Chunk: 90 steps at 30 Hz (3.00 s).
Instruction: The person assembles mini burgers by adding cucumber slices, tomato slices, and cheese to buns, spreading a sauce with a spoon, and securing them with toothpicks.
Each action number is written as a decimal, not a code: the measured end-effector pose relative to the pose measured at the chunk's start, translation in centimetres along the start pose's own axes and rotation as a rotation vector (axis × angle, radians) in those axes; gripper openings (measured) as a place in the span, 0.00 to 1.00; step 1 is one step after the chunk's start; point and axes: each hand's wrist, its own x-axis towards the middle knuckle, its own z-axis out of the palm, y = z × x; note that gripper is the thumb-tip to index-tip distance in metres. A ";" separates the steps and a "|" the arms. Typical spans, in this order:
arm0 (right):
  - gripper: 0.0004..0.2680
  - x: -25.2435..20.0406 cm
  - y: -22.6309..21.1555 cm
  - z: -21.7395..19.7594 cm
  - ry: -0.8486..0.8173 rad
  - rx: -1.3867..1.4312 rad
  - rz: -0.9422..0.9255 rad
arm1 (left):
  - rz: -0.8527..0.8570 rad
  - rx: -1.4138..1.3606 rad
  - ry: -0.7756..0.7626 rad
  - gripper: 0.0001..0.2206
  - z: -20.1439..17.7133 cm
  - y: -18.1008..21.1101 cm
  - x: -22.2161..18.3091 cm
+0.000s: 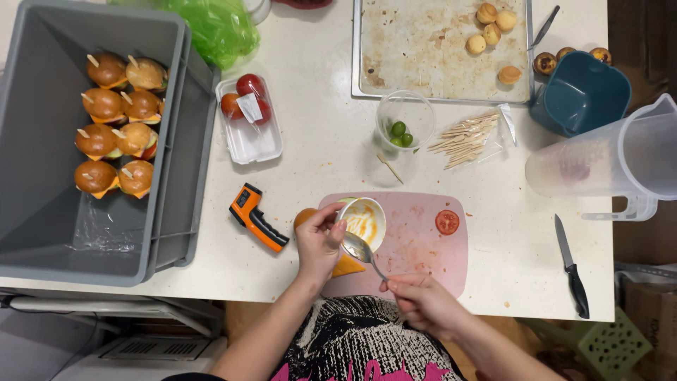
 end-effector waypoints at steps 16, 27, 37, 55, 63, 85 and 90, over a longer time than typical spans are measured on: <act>0.10 -0.3 -2.4 -1.8 0.110 -0.127 -0.314 | 0.001 -0.115 0.145 0.20 -1.1 2.3 0.7; 0.09 -5.9 -10.9 4.5 0.695 -1.935 -0.700 | 0.059 0.388 -0.074 0.15 0.1 7.0 1.7; 0.08 -3.7 -10.9 2.1 0.516 -1.617 -0.716 | 0.046 0.452 -0.020 0.15 1.0 8.1 2.1; 0.09 -6.5 -10.2 1.4 0.446 -1.300 -0.446 | 0.034 0.394 -0.284 0.16 1.2 9.7 2.4; 0.10 -5.2 -12.7 2.1 0.353 -1.551 -0.367 | 0.126 0.531 -0.263 0.16 2.4 9.3 2.5; 0.09 -3.1 -2.4 -5.8 0.156 -0.139 -0.204 | 0.042 0.176 -0.127 0.17 0.6 6.3 2.3; 0.11 -3.5 -4.2 -3.6 0.544 -0.871 -0.436 | -0.033 0.154 -0.101 0.19 1.4 6.5 1.3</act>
